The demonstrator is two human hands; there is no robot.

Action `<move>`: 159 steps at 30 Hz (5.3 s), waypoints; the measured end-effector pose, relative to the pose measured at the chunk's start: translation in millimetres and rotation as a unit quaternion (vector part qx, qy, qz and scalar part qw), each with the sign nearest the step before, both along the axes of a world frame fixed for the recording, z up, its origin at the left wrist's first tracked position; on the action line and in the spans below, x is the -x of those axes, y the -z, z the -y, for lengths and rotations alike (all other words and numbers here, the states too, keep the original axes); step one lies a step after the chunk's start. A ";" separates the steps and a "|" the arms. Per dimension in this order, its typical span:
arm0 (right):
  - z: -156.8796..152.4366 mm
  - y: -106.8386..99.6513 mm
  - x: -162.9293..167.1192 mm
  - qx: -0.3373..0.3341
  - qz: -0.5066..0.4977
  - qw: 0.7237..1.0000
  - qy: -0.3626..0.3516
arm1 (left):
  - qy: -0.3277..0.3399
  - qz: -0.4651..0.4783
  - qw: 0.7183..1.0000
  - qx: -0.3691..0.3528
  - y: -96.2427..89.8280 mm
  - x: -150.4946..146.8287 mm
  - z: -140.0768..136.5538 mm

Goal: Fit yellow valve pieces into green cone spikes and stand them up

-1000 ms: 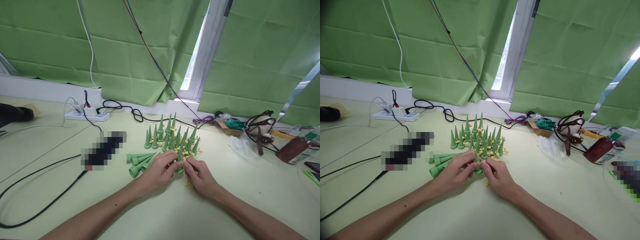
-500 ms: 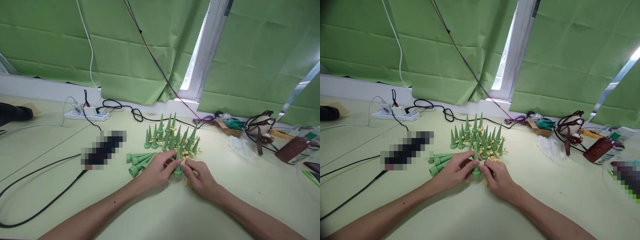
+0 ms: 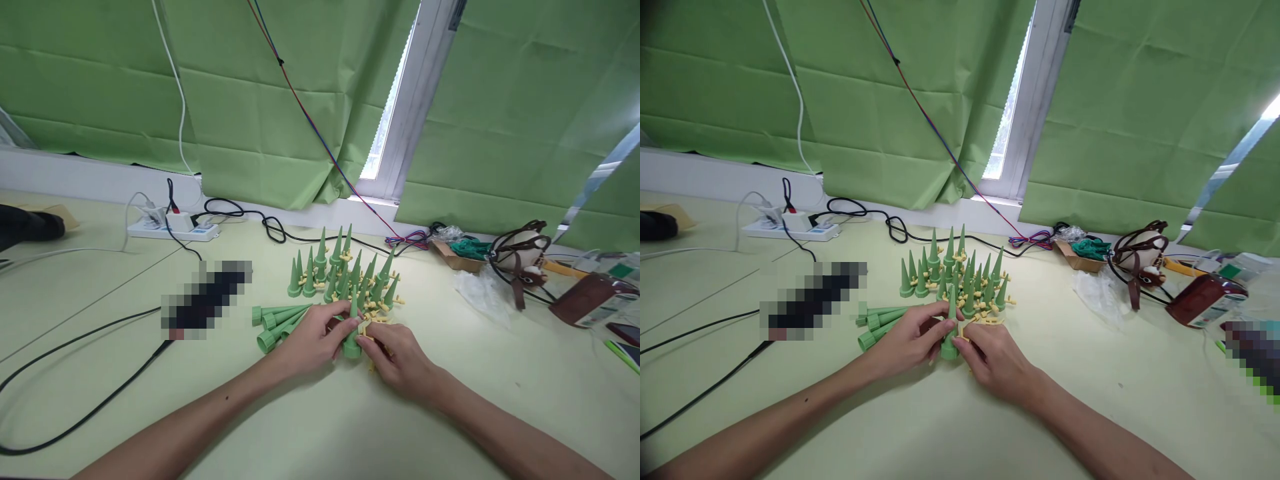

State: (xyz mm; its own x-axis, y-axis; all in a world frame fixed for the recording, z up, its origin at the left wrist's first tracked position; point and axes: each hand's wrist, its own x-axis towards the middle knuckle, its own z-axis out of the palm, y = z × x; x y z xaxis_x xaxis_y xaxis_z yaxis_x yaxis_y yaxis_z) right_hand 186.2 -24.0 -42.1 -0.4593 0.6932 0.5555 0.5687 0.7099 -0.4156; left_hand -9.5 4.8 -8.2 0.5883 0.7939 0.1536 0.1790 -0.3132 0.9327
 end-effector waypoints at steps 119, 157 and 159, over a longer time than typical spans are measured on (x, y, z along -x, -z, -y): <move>-6.6 -11.3 0.1 0.002 -0.111 0.989 0.097 | -0.049 -0.116 0.874 -0.469 5.8 3.2 -2.2; -4.6 -8.4 -0.4 0.039 -0.184 0.976 0.112 | -0.169 -0.194 0.928 -0.269 1.9 0.4 -4.9; -5.1 -8.9 0.1 0.041 -0.179 0.977 0.112 | -0.145 -0.221 0.931 -0.253 4.8 -0.7 -3.9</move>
State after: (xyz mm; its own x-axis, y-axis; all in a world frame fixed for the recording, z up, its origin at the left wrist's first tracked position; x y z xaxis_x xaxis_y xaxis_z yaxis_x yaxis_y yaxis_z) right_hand 186.1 -19.0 -33.2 -0.0785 0.8023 0.5918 0.5141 0.5411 -0.6654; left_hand -8.8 8.6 -13.0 0.4547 0.8211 0.3452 0.6554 -0.5708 0.4946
